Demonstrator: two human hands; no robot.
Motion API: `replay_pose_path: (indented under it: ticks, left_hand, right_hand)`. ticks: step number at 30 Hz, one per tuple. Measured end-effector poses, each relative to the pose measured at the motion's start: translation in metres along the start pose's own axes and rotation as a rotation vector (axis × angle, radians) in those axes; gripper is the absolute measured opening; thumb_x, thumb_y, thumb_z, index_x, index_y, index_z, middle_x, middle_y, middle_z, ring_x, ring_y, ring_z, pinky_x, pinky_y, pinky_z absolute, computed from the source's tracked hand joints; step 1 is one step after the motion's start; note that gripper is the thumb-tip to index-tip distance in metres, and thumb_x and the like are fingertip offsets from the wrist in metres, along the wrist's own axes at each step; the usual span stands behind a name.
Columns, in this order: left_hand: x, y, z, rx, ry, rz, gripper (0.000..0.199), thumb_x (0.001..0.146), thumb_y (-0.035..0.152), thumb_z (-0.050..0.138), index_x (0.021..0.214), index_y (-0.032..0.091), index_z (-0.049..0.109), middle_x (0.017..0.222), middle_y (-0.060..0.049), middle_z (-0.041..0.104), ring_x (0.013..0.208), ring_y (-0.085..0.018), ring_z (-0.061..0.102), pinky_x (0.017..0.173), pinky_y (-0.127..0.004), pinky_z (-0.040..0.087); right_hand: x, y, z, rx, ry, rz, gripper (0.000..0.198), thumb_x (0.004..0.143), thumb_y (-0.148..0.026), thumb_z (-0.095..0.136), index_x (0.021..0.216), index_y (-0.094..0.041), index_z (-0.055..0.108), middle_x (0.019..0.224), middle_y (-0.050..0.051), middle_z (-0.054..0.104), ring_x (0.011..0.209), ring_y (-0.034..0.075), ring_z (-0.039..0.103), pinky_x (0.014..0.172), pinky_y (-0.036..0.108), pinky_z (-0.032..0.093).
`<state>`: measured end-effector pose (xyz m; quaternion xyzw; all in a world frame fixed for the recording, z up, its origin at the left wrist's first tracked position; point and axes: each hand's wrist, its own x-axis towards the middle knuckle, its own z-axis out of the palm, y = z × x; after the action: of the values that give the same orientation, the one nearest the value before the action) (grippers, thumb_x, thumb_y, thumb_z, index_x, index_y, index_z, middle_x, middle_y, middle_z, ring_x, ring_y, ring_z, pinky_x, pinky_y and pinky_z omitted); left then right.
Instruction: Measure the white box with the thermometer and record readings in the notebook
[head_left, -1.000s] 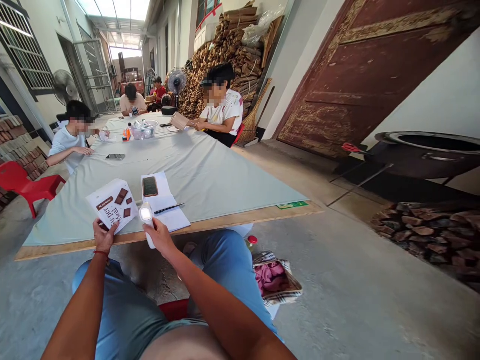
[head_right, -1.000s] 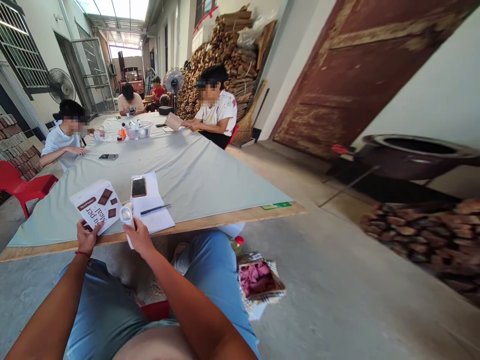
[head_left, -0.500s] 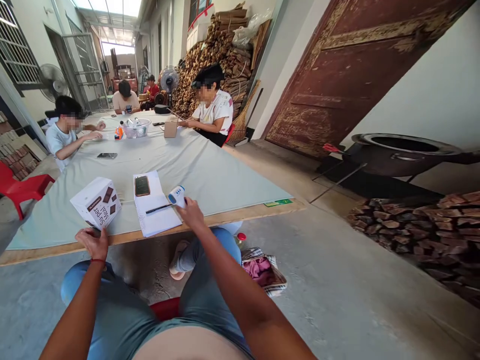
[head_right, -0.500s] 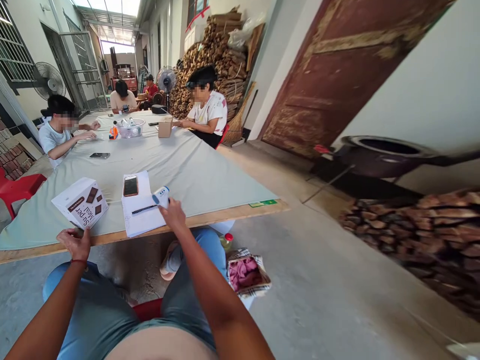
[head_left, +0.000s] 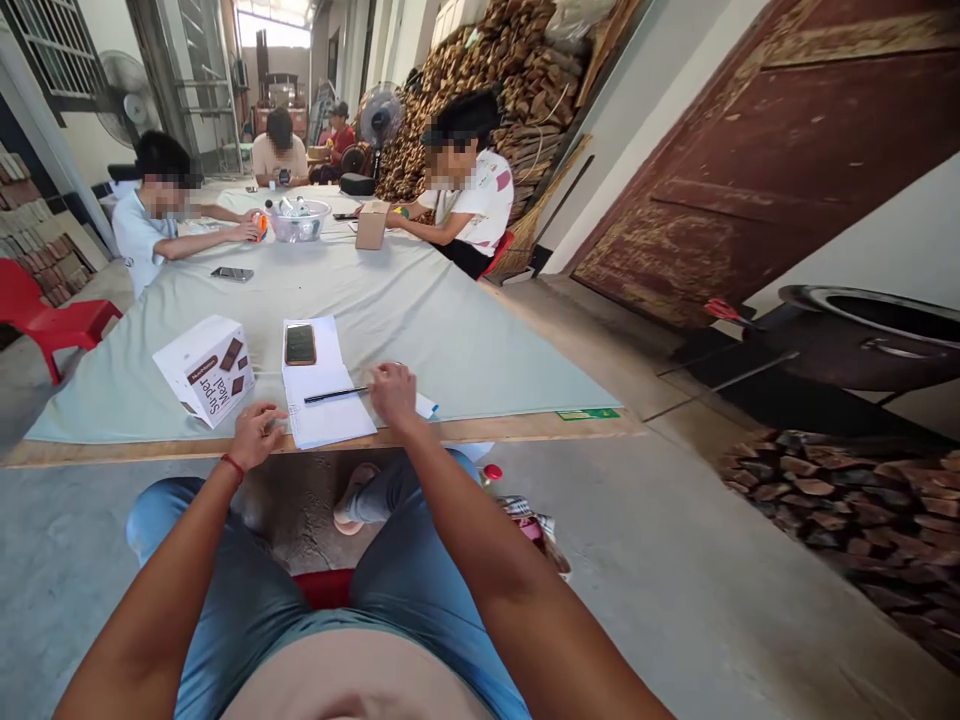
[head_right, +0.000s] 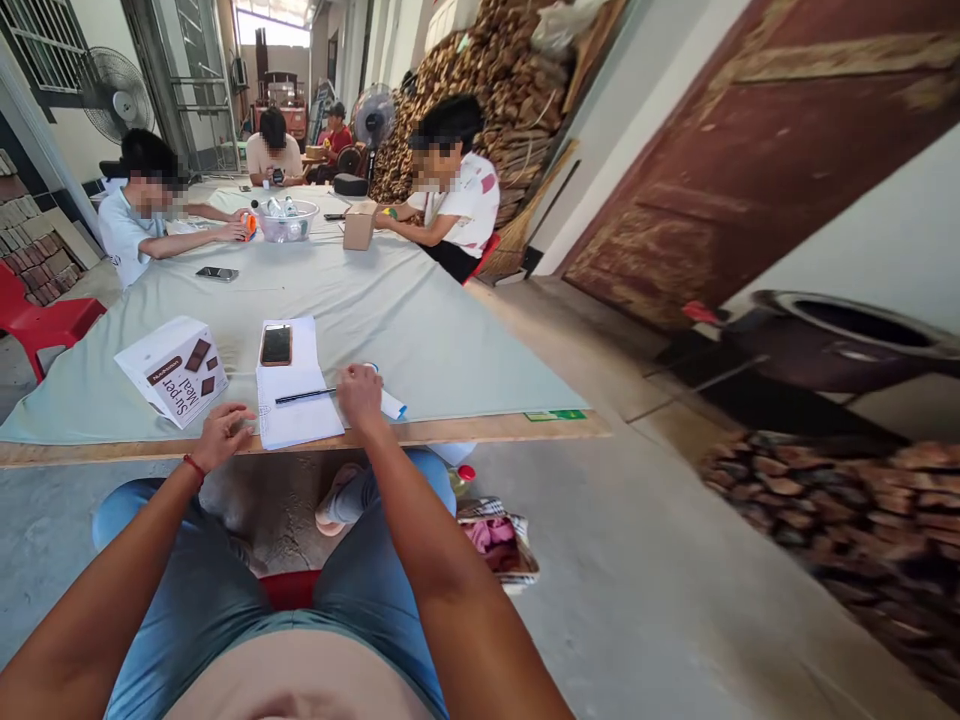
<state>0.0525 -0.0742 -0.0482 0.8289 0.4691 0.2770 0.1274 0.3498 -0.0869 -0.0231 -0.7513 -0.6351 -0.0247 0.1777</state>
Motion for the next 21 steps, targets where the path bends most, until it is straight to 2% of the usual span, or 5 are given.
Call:
replay_pose_path:
  ticks: [4,10,14,18,21]
  left_hand:
    - [-0.008,0.005,0.006,0.011,-0.030,-0.022,0.029,0.081,0.029,0.063,0.108,0.027,0.074,0.124,-0.008,0.061,0.120,-0.029,0.053,0.111,-0.048,0.033]
    - [-0.017,0.016,0.008,0.155,-0.089,-0.047,0.044,0.085,0.053,0.065,0.123,0.033,0.068,0.139,-0.009,0.053,0.128,-0.032,0.046,0.117,-0.057,0.016]
    - [-0.016,0.021,0.011,0.202,-0.113,-0.050,0.050,0.085,0.060,0.062,0.127,0.034,0.065,0.143,-0.010,0.051,0.133,-0.034,0.041,0.116,-0.061,0.008]
    - [-0.014,0.025,0.010,0.176,-0.159,-0.083,0.048,0.086,0.054,0.063,0.129,0.034,0.065,0.145,-0.010,0.048,0.135,-0.035,0.039,0.115,-0.063,0.006]
    - [-0.013,0.027,0.008,0.154,-0.188,-0.119,0.050,0.083,0.052,0.067,0.129,0.032,0.065,0.147,-0.011,0.046,0.136,-0.037,0.038,0.115,-0.065,0.004]
  right_hand:
    - [0.004,-0.025,0.008,-0.012,-0.122,-0.219,0.029,0.094,-0.018,0.050,0.113,-0.019,0.071,0.126,0.016,0.060,0.117,0.030,0.047,0.096,0.040,0.032]
    - [-0.003,-0.027,0.009,0.062,-0.109,-0.241,0.024,0.095,-0.021,0.048,0.104,-0.015,0.070,0.111,0.016,0.066,0.108,0.028,0.054,0.094,0.039,0.035]
    - [-0.023,-0.042,0.018,0.647,0.056,-0.026,0.021,0.092,-0.031,0.048,0.100,-0.017,0.062,0.086,0.007,0.066,0.083,0.021,0.060,0.077,0.032,0.045]
    - [-0.051,-0.072,0.033,1.274,-0.011,0.091,0.021,0.081,-0.036,0.051,0.092,-0.020,0.059,0.068,-0.001,0.062,0.062,0.015,0.056,0.064,0.028,0.047]
    - [-0.068,-0.087,0.041,1.391,-0.078,0.121,0.022,0.074,-0.036,0.053,0.085,-0.020,0.062,0.066,0.000,0.064,0.062,0.016,0.058,0.065,0.029,0.048]
